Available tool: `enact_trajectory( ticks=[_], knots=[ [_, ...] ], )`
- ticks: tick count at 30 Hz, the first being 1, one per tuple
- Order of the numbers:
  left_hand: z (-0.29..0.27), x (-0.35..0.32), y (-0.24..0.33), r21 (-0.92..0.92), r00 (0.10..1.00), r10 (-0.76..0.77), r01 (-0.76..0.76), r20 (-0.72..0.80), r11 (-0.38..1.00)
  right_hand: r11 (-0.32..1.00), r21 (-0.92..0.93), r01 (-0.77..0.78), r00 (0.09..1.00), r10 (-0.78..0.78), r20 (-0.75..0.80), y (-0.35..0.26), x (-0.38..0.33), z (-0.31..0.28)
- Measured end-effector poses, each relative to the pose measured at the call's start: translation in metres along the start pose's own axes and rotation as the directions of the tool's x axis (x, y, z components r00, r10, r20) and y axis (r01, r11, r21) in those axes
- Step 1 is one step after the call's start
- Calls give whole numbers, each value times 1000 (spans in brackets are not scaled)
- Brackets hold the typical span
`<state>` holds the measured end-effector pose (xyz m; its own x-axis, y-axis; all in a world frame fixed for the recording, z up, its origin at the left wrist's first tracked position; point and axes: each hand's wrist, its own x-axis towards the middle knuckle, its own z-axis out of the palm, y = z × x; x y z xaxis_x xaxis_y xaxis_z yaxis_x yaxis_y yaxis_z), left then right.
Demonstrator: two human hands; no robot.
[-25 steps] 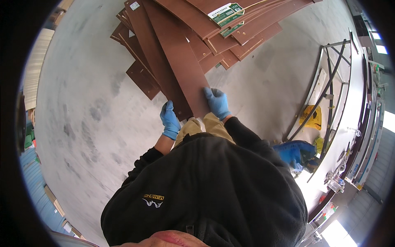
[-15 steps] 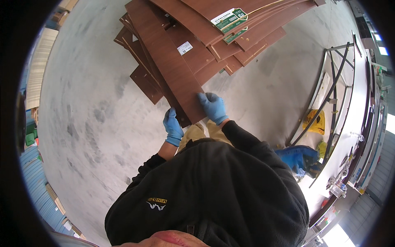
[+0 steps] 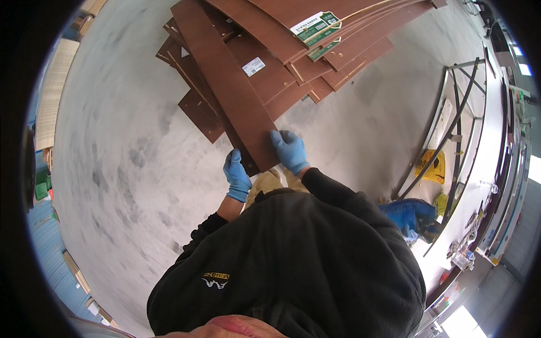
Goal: The person applies adhesive to the edge of a wooden panel using a small tube, then wipes the surface with a cloth. The person picks up another panel, applies adhesive to its edge, and places it on a stack. The person repeats this process with additional panels, handling each one individually.
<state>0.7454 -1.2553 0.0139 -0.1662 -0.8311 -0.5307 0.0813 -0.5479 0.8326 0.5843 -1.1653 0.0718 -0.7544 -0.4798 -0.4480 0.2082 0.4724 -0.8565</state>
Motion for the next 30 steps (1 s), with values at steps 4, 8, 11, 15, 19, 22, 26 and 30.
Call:
enact_trajectory(
  ticks=[4, 8, 11, 15, 19, 22, 26, 30],
  knots=[
    [3, -1, 0, -29, 998, -25, 27, 59, 999, 981, -189, 43, 998, -36, 42, -17, -1, -9],
    [7, 2, -4, 18, 996, -6, 5, 94, 1000, 905, -386, 177, 984, -172, 47, -32, -5, -21],
    [12, 2, -6, 17, 990, -35, 33, 137, 999, 823, -493, 282, 956, -286, 70, -37, -9, -27],
    [24, -2, -3, -64, 975, -91, 106, 201, 992, 800, -529, 284, 952, -299, 59, -40, -10, -31],
    [30, -6, 2, -16, 979, -120, 124, 166, 992, 755, -584, 297, 951, -288, 111, -46, -6, -42],
    [29, -5, 1, -27, 980, -125, 131, 155, 991, 769, -589, 247, 969, -183, 167, -52, 5, -55],
    [24, -2, -7, -12, 984, -120, 122, 131, 992, 676, -675, 295, 952, -146, 269, -55, 23, -61],
    [14, 1, -7, -72, 986, -63, 75, 157, 995, 605, -651, 458, 871, -159, 465, -53, 24, -46]
  ],
)
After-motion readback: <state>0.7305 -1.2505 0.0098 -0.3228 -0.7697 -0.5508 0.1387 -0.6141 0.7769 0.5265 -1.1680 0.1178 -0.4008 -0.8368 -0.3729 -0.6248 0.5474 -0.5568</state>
